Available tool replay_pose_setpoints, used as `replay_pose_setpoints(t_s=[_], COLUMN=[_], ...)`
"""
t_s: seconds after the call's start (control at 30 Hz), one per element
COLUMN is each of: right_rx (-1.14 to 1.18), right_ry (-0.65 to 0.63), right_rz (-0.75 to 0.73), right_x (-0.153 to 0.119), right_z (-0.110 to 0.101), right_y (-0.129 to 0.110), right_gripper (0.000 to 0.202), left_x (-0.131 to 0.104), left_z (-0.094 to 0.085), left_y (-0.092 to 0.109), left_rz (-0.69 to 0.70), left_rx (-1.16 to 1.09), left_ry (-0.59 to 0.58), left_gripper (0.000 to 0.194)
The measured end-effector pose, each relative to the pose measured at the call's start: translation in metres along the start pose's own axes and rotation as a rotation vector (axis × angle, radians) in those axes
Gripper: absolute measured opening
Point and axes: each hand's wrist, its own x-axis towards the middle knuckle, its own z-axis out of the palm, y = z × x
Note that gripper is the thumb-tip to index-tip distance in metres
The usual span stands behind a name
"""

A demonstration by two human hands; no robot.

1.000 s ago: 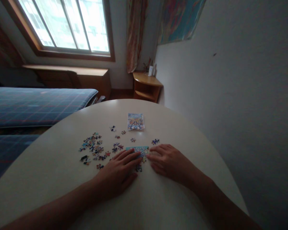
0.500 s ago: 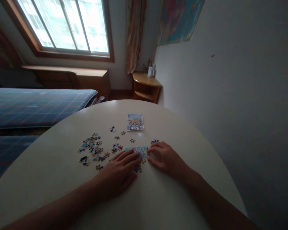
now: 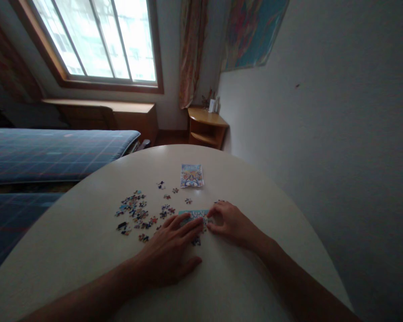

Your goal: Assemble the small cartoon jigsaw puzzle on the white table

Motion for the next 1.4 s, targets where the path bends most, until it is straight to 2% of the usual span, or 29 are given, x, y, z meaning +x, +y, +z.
replay_pose_setpoints(t_s=[0.27, 0.47, 0.73, 1.03, 1.4], right_rx=[0.199, 0.408, 0.337, 0.245, 0.227], right_ry=[0.034, -0.006, -0.013, 0.058, 0.062], right_rz=[0.06, 0.088, 0.08, 0.083, 0.105], right_x=[-0.006, -0.012, -0.016, -0.013, -0.012], right_z=[0.009, 0.004, 0.005, 0.012, 0.01], right_y=[0.009, 0.014, 0.011, 0.007, 0.002], right_gripper=[0.012, 0.009, 0.012, 0.011, 0.012], left_x=[-0.001, -0.002, -0.003, -0.003, -0.002], left_z=[-0.001, 0.001, 0.0, -0.002, -0.002], left_y=[-0.001, -0.003, -0.002, -0.002, -0.002], left_rz=[-0.014, -0.001, -0.018, -0.036, -0.025], left_rx=[0.005, 0.007, -0.016, -0.002, 0.0], left_ry=[-0.053, -0.047, -0.049, -0.106, -0.084], left_gripper=[0.069, 0.068, 0.061, 0.059, 0.06])
